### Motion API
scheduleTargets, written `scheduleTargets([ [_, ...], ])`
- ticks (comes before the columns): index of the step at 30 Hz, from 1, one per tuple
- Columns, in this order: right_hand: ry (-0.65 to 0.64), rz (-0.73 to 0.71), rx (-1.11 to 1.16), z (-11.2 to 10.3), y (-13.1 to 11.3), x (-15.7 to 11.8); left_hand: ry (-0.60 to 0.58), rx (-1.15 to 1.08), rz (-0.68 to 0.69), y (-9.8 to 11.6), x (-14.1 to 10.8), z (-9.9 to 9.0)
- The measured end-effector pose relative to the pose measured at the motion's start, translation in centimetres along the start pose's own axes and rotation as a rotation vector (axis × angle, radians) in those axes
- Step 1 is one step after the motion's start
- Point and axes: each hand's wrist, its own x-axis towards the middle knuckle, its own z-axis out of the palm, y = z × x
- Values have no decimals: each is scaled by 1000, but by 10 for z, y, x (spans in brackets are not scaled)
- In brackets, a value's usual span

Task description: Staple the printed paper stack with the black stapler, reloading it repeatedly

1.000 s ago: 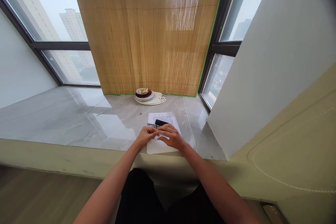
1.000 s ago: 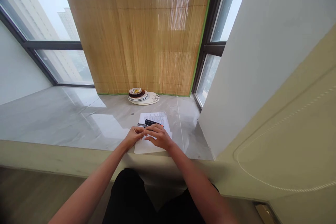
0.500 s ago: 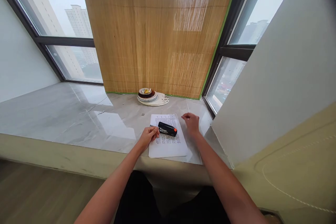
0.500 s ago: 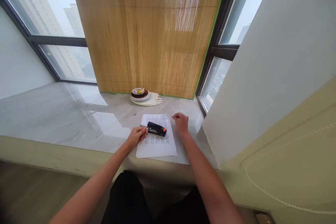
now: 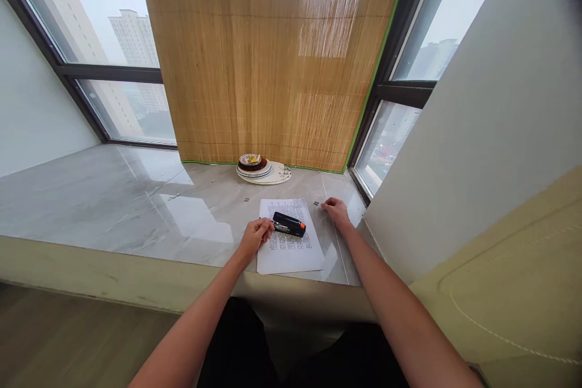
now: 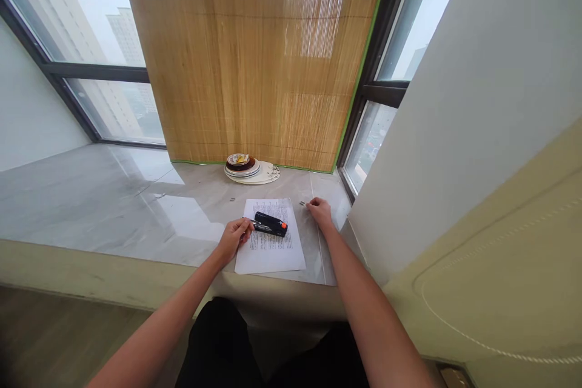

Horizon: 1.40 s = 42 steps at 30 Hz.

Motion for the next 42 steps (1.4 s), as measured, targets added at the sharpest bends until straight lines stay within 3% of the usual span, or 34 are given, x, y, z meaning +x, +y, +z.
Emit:
scheduleTargets([
  [3, -34, -68, -109, 5, -8, -27, 194, 104, 79, 2, 12, -20],
  [7, -34, -136, -245, 11, -19, -57, 387, 352, 124, 6, 54, -61],
  [10, -58, -141, -300, 10, -22, -60, 392, 508, 121, 1, 84, -80],
  [14, -69, -134, -322, 7, -23, -56, 294, 646, 101, -10, 101, -81],
  [18, -58, -127, -293, 5, -23, -56, 232, 732, 97, -14, 92, -76],
  [23, -33, -159, -154, -3, -25, -55, 196, 776, 152, -16, 49, -63],
  [27, 3, -240, 22, 0, -42, -64, 124, 743, 226, -19, 20, -47],
  [30, -30, -324, 153, 13, -61, -78, 87, 708, 273, -19, 17, -43],
  [35, -219, -551, 316, 32, -72, -91, 147, 674, 302, -17, 28, -46],
  [42, -306, -444, 378, 33, -65, -83, 80, 648, 372, -9, 27, -48],
])
